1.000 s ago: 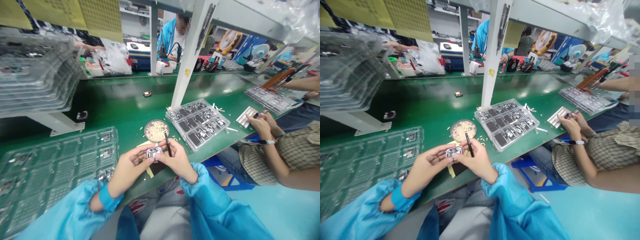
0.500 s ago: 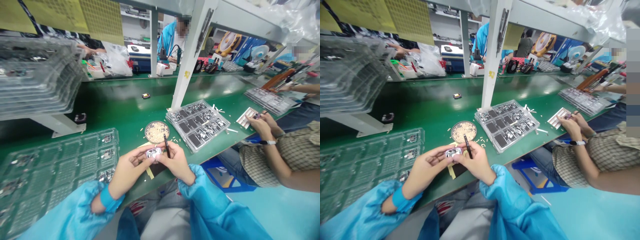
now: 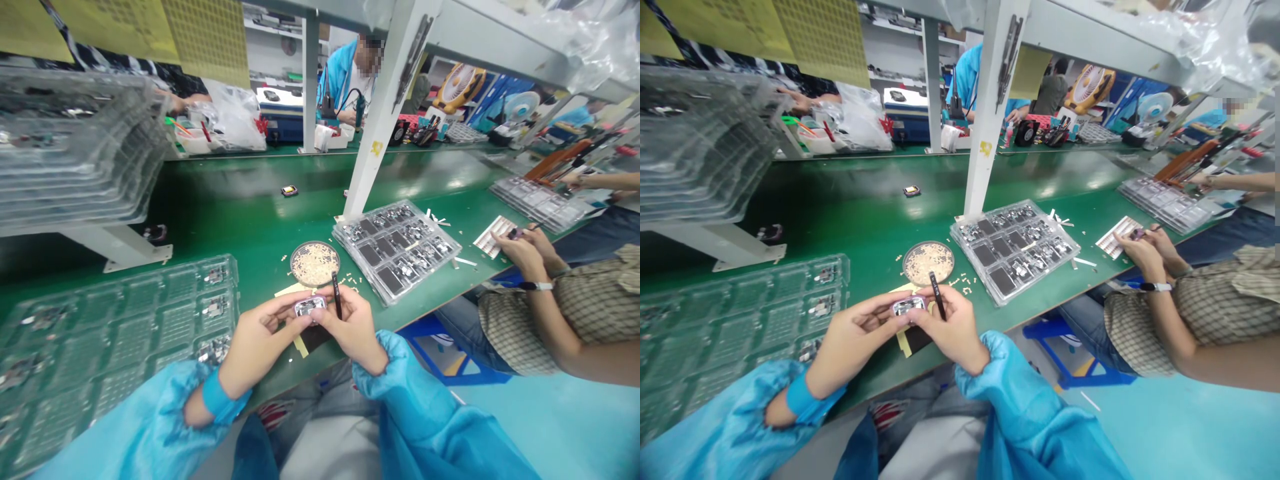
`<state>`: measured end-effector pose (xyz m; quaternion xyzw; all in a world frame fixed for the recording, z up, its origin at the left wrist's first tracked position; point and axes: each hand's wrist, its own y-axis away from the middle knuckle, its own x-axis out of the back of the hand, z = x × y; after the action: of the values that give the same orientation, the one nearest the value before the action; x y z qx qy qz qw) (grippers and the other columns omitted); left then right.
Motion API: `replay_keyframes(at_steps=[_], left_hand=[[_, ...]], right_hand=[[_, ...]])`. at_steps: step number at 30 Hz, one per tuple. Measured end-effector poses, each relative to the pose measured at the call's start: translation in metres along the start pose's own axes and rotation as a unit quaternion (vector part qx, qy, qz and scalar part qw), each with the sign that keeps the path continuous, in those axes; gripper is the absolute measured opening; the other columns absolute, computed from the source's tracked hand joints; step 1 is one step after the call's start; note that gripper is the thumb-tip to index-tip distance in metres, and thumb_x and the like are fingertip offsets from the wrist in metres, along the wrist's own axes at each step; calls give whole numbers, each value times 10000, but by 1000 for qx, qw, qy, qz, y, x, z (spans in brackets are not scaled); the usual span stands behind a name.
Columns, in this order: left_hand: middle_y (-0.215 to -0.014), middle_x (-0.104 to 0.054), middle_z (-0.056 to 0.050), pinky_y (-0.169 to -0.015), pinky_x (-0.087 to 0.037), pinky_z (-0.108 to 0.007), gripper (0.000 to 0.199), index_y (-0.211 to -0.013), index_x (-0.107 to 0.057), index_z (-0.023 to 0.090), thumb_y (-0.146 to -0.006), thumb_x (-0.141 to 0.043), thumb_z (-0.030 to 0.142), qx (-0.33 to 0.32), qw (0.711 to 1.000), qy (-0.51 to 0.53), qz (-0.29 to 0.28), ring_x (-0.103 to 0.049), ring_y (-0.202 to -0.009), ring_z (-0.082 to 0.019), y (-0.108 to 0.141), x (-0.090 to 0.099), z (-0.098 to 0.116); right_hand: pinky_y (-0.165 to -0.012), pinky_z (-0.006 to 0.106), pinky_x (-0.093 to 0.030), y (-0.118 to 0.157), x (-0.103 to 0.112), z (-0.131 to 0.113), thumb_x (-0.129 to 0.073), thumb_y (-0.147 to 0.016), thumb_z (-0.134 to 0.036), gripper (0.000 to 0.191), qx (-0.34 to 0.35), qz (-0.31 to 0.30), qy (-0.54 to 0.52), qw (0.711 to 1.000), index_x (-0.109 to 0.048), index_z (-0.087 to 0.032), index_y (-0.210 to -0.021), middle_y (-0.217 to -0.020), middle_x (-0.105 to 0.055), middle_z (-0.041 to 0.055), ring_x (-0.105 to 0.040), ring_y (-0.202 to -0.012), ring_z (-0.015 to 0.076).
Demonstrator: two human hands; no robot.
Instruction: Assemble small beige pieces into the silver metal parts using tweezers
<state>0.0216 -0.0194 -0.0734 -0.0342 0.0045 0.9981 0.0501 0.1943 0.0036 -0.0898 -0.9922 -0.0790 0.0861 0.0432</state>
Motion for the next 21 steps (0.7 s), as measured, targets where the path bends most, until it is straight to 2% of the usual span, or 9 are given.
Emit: replay_keyframes(at_steps=[5, 8, 12, 17, 21], left_hand=[[-1239, -710, -97, -1039, -537, -377, 332, -1166, -712, 206, -852, -770, 297, -13, 1000, 6, -6, -668, -1150, -265, 0, -1, -1], [-1217, -699, -84, -1003, -545, -343, 250, -1118, -727, 223, -874, -738, 274, -46, 999, -1, -6, -662, -1133, -244, -2, -2, 1], [-1127, -674, -53, -890, -545, -277, 181, -1076, -741, 252, -902, -692, 268, -107, 990, -92, 4, -649, -1056, -205, -2, -1, 1], [-1128, -711, -31, -812, -522, -289, 245, -1166, -708, 279, -933, -643, 318, -93, 969, -230, 17, -651, -982, -204, 1, 1, -2], [-1065, -734, -23, -736, -513, -281, 217, -1102, -738, 263, -930, -635, 348, -107, 959, -262, 33, -652, -879, -196, 4, 0, 0]], right_hand=[[-656, 246, -544, 2, -4, 4, -812, -767, -304, 313, -8, 13, -5, 1000, -677, -181, -1021, -807, -673, 11, -607, -657, 123], [-665, 259, -548, 1, -8, 3, -824, -751, -324, 343, -26, 7, -15, 1000, -664, -187, -1021, -817, -675, 10, -615, -674, 134], [-666, 253, -524, -3, -10, 0, -863, -687, -314, 317, -46, -10, -22, 999, -676, -170, -899, -802, -677, 11, -617, -709, 145], [-566, 224, -418, -10, -9, -3, -842, -681, -290, 253, -28, 2, 30, 999, -643, -155, -757, -668, -612, -20, -499, -581, 102], [-509, 214, -352, -9, -12, -3, -824, -682, -308, 259, -22, 12, 47, 999, -620, -157, -732, -620, -565, -33, -431, -540, 89]])
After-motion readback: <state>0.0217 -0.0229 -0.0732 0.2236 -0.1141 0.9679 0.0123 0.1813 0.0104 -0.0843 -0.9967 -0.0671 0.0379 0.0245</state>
